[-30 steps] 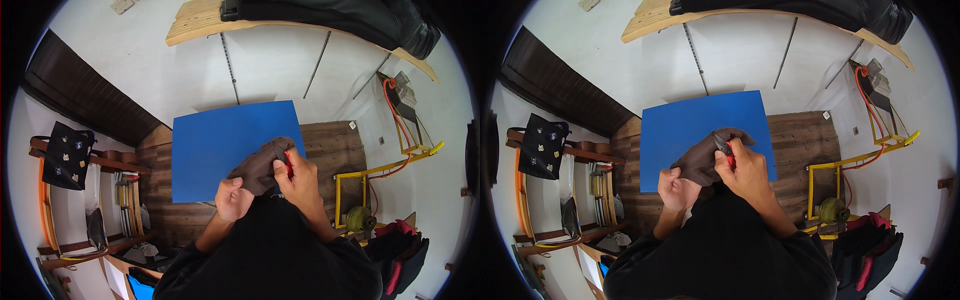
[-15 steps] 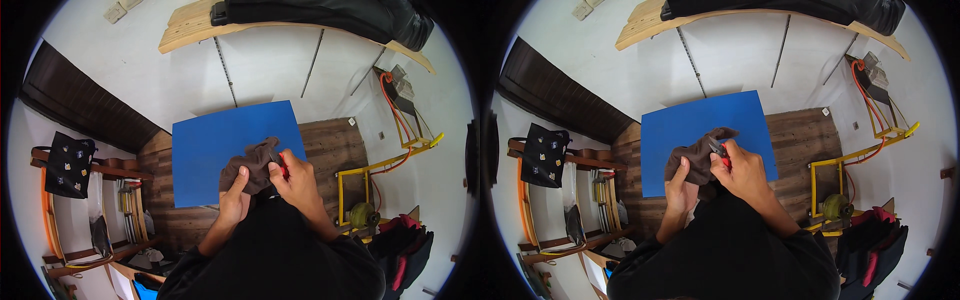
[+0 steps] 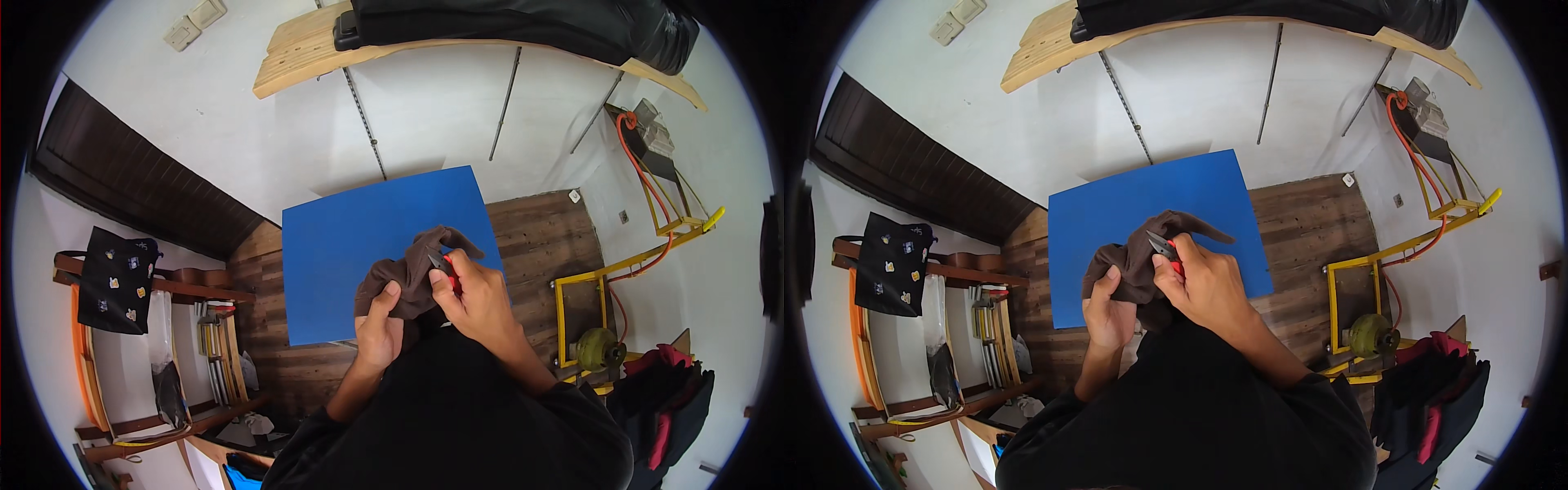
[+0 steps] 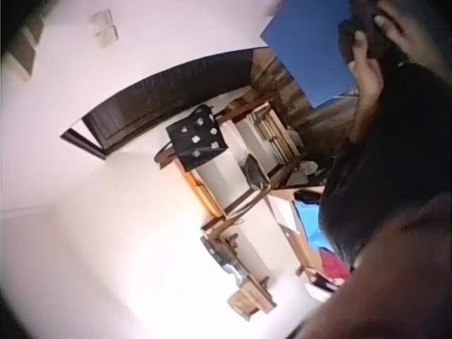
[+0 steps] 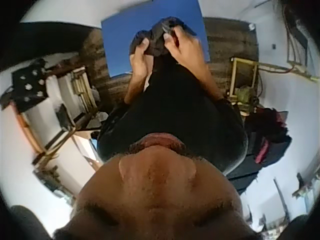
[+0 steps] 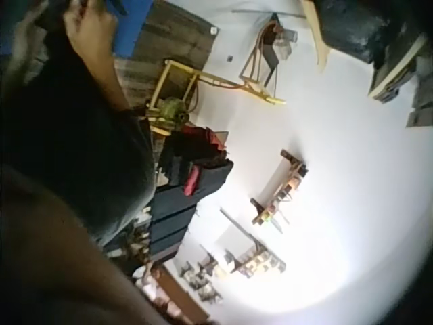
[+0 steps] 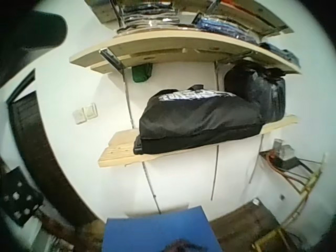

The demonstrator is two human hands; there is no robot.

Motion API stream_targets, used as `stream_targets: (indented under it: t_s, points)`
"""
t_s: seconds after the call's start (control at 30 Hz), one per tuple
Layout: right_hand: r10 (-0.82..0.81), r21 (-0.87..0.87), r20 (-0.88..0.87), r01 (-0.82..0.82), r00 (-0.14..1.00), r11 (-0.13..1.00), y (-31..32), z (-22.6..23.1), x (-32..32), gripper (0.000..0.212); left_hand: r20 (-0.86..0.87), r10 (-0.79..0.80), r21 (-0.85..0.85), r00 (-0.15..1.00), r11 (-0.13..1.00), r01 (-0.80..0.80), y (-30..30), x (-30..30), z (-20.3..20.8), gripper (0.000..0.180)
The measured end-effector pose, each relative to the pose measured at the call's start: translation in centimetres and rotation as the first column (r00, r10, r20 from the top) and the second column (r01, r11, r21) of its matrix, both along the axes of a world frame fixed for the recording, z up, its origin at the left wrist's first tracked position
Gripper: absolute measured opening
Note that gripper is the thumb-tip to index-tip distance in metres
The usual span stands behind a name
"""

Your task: Trimming loose threads or small imperfections from a piece of brown fabric using pliers.

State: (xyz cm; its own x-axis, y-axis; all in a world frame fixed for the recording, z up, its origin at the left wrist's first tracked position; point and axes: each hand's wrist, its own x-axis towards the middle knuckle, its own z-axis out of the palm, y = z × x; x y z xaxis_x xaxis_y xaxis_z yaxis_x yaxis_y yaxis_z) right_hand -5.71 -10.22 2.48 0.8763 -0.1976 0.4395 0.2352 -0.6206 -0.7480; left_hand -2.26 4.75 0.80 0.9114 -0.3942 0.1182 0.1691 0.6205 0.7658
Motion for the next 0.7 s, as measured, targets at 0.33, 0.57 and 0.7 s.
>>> stream_targets:
  t_s: [0.33,0.57,0.7]
  points:
    - [-0.047,-0.006,0.01,0.048,0.999,0.999,-0.3,-0.4,0.3,0.023,-0.006,-0.018,-0.019,1.0,1.0,0.018,-0.2,-0.5,0.3,0.023]
    - [-0.033,-0.016,-0.002,0.033,0.999,0.999,-0.4,-0.1,0.1,0.023,0.003,-0.01,-0.027,1.0,1.0,0.011,0.3,-0.5,-0.3,0.025]
    - [-0.043,-0.023,0.012,0.043,0.999,0.999,-0.3,0.0,0.0,0.023,0.069,-0.013,-0.055,0.998,0.998,0.017,0.7,-0.2,-1.4,0.032]
